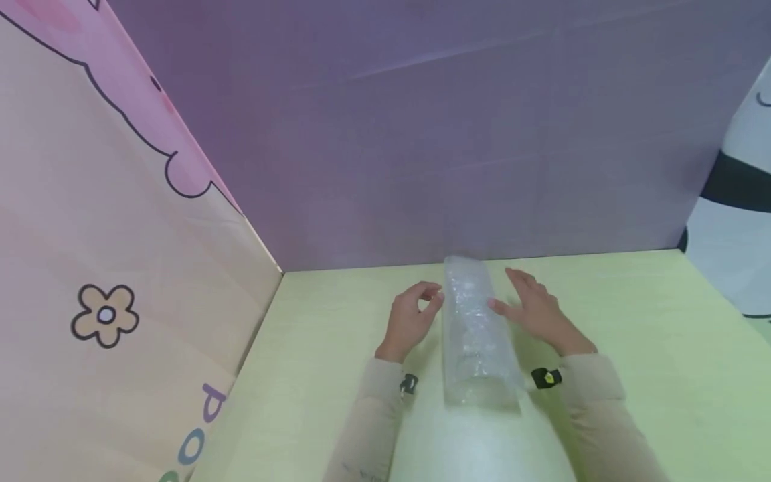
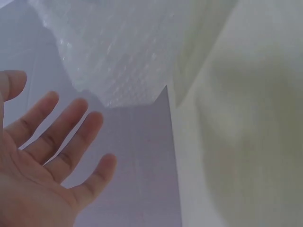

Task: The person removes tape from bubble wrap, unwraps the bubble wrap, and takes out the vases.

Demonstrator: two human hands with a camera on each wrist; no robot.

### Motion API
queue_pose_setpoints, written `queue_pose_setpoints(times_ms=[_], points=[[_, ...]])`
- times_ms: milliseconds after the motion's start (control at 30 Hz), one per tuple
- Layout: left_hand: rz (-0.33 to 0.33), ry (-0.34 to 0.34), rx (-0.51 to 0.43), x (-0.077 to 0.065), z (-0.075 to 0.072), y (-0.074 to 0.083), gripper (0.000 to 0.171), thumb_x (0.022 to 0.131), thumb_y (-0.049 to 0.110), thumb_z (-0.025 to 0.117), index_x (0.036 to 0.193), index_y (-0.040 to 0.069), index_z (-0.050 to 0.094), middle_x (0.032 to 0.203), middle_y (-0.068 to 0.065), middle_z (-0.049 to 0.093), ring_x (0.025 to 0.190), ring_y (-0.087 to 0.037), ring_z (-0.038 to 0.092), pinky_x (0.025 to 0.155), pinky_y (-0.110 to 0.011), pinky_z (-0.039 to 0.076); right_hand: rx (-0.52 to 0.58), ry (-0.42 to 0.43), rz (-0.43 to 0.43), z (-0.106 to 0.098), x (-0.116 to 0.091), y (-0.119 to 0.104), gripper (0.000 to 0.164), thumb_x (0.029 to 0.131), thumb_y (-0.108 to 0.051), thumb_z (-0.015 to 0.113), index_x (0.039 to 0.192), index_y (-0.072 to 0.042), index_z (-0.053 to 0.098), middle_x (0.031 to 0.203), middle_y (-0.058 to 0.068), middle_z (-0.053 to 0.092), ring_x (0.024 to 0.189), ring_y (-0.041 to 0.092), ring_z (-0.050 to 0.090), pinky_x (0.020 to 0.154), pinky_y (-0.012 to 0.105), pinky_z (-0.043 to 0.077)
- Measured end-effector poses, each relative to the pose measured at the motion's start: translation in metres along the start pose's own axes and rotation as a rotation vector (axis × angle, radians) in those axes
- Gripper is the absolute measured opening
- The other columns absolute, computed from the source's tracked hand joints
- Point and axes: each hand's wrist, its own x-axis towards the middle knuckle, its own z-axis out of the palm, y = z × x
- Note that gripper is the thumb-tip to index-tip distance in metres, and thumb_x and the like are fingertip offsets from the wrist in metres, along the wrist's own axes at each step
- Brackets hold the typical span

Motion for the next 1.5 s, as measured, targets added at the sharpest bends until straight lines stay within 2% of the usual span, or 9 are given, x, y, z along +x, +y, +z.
queue_pose_setpoints(times_ms=[167,267,400,500,633,933,1167,1333,1500], points=[[0.024,-0.077,0.002,-0.005,0.005,0.004,0.033,0.103,0.039,0.058,0.125,0.017,0.069,0.117,0.002,0.073,0.105,-0.013,0.067,0.084,-0.03,0.056,0.149,-0.211,0.037,-0.003,-0.007,0.003,0.093,0.101,-0.063,0.05,0.163,-0.005,0.013,0.163,0.027,0.03,0.14,0.053,0.043,0.105,0.067,0.045],[0.029,-0.12,0.018,-0.003,0.003,0.007,0.035,0.104,0.04,0.056,0.127,0.017,0.068,0.121,0.0,0.071,0.107,-0.016,0.067,0.088,-0.037,0.058,0.178,-0.299,0.048,-0.008,-0.007,0.001,0.089,0.101,-0.061,0.05,0.163,-0.006,0.016,0.159,0.028,0.037,0.14,0.052,0.044,0.104,0.063,0.048],[0.029,-0.15,0.011,-0.003,0.003,0.01,0.037,0.105,0.039,0.056,0.129,0.014,0.068,0.124,-0.004,0.069,0.111,-0.022,0.066,0.092,-0.045,0.058,0.247,-0.402,0.059,-0.013,-0.011,-0.001,0.082,0.102,-0.052,0.054,0.161,-0.005,0.023,0.152,0.029,0.046,0.13,0.042,0.056,0.097,0.053,0.056],[0.038,-0.157,0.018,-0.003,0.005,0.013,0.038,0.104,0.04,0.057,0.13,0.014,0.067,0.126,-0.005,0.068,0.112,-0.025,0.066,0.091,-0.038,0.058,0.314,-0.466,0.085,-0.016,-0.016,-0.003,0.078,0.103,-0.049,0.055,0.16,-0.004,0.024,0.145,0.028,0.053,0.117,0.033,0.064,0.088,0.047,0.06],[0.049,-0.155,0.028,-0.004,0.005,0.016,0.039,0.103,0.041,0.058,0.13,0.014,0.067,0.125,-0.004,0.068,0.114,-0.027,0.065,0.088,-0.029,0.055,0.377,-0.529,0.1,-0.016,-0.021,-0.005,0.077,0.103,-0.045,0.056,0.16,-0.006,0.021,0.136,0.025,0.058,0.105,0.029,0.068,0.081,0.047,0.061],[0.02,-0.167,0.044,-0.007,0.006,0.016,0.04,0.101,0.04,0.061,0.13,0.014,0.067,0.125,-0.004,0.068,0.115,-0.025,0.064,0.092,-0.03,0.053,0.454,-0.598,0.114,-0.009,-0.024,-0.006,0.083,0.102,-0.044,0.059,0.163,-0.019,0.009,0.137,0.023,0.055,0.099,0.031,0.069,0.076,0.046,0.062],[0.032,-0.183,0.045,-0.007,0.005,0.015,0.043,0.098,0.041,0.065,0.131,0.013,0.067,0.125,-0.004,0.068,0.114,-0.028,0.065,0.093,-0.035,0.056,0.498,-0.6,0.064,-0.009,-0.023,-0.007,0.082,0.102,-0.04,0.059,0.163,-0.017,0.008,0.132,0.023,0.058,0.095,0.032,0.071,0.074,0.048,0.062],[0.039,-0.189,0.014,-0.007,0.004,0.014,0.044,0.097,0.039,0.067,0.131,0.011,0.066,0.126,-0.01,0.068,0.114,-0.033,0.065,0.094,-0.045,0.057,0.52,-0.596,0.057,-0.006,-0.022,-0.005,0.082,0.103,-0.038,0.059,0.164,-0.017,0.008,0.133,0.024,0.058,0.095,0.033,0.071,0.073,0.049,0.062],[0.031,-0.2,-0.009,-0.007,0.004,0.014,0.045,0.096,0.038,0.069,0.132,0.011,0.065,0.127,-0.007,0.068,0.115,-0.03,0.065,0.097,-0.05,0.056,0.526,-0.589,0.045,-0.003,-0.021,-0.002,0.079,0.103,-0.038,0.058,0.163,-0.016,0.011,0.131,0.023,0.06,0.095,0.033,0.071,0.072,0.049,0.062]])
